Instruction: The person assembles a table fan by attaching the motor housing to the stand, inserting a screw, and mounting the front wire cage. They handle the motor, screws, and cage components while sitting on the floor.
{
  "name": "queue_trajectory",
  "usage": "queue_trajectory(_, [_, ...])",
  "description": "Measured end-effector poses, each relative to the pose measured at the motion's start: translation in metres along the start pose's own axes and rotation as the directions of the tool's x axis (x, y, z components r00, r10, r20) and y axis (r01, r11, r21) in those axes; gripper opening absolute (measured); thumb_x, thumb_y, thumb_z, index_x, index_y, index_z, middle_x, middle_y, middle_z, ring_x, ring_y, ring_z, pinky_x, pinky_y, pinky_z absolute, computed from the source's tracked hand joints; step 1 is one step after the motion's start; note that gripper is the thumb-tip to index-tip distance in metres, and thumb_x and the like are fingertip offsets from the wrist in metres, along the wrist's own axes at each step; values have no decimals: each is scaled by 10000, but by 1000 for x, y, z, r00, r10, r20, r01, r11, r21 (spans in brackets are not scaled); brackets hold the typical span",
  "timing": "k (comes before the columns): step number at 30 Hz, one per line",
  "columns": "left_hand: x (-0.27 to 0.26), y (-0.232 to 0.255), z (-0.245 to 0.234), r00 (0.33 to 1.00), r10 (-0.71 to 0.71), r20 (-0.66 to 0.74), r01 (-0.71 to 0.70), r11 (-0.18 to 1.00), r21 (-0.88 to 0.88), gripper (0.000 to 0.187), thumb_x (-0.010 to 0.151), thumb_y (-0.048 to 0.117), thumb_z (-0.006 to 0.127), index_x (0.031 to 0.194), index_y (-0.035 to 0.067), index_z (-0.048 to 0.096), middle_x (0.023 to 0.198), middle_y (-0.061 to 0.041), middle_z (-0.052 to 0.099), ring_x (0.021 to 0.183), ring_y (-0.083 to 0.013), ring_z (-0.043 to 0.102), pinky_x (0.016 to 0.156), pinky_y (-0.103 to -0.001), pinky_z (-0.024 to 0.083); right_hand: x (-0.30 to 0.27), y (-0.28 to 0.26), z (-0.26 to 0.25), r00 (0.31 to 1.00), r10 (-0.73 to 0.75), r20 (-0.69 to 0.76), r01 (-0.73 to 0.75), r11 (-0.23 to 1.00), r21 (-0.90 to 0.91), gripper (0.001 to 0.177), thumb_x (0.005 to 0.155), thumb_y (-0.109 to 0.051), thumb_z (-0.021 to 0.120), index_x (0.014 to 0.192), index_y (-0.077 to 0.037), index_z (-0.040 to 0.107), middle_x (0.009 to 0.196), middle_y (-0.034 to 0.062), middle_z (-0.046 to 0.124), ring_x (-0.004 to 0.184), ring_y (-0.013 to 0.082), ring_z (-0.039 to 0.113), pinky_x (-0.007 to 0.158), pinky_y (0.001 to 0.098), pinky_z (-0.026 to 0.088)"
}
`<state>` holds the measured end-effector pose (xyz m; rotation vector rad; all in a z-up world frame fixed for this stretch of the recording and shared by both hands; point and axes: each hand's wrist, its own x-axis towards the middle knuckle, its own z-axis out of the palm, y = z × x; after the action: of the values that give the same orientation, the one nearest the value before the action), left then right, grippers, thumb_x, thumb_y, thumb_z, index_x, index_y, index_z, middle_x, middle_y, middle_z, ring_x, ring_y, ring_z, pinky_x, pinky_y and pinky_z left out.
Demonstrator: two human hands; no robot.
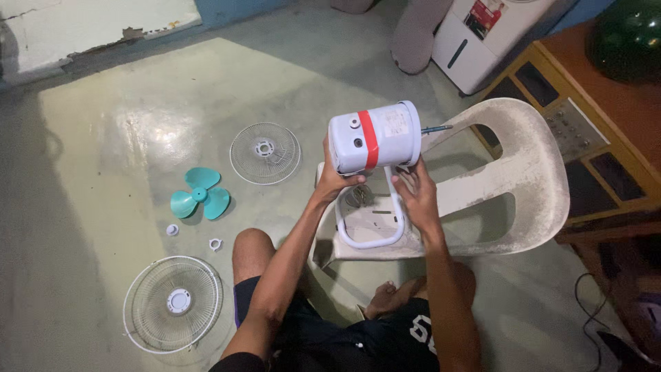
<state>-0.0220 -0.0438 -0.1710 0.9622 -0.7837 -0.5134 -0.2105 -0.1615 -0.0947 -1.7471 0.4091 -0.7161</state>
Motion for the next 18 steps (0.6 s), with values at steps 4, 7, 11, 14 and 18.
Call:
queue_trajectory(4, [-8,6,-10,999,-1,55,10,988,-157,1414,607,205,973,1670,101,46,1641,-163,346,1551,-311,331,1297,-450,258,-6,14,-11,998,52,-45,-54,997,-48,805,964,-42,693,1627,-4,237,1566,206,421,1406,247,489,1167,386,407])
queue_trajectory(7, [-22,2,-20,991,-112,75,122,982,-146,1399,606,192,975,1633,129,27,1606,-178,369,1503,-333,364,1256,-458,272,-13,28,-15,996,87,-27,-83,988,130,774,953,-60,664,1609,-5,257,1553,202,455,1317,270,545,1107,383,451])
queue_trajectory(11, [-42,-15,-34,992,-63,106,75,991,-111,1255,707,167,944,1640,103,107,1643,-201,362,1532,-318,373,1288,-456,267,-34,45,-16,994,107,27,-109,988,113,705,981,-59,635,1601,11,307,1550,207,481,1395,282,496,1120,384,437])
queue_trajectory(14, [-61,-25,-46,992,-94,90,98,995,-34,1154,732,150,930,1622,89,196,1608,-206,405,1514,-314,398,1281,-462,276,-47,52,-14,987,154,47,-159,982,107,662,993,-59,614,1582,20,323,1575,182,449,1427,270,472,1137,381,435])
queue_trajectory(18, [-84,-32,-62,991,-116,65,115,993,27,1023,765,162,907,1585,70,303,1592,-174,457,1521,-290,404,1271,-460,293,-53,55,-10,977,207,44,-209,976,65,629,988,-59,605,1556,26,351,1537,176,484,1403,260,498,1138,381,438])
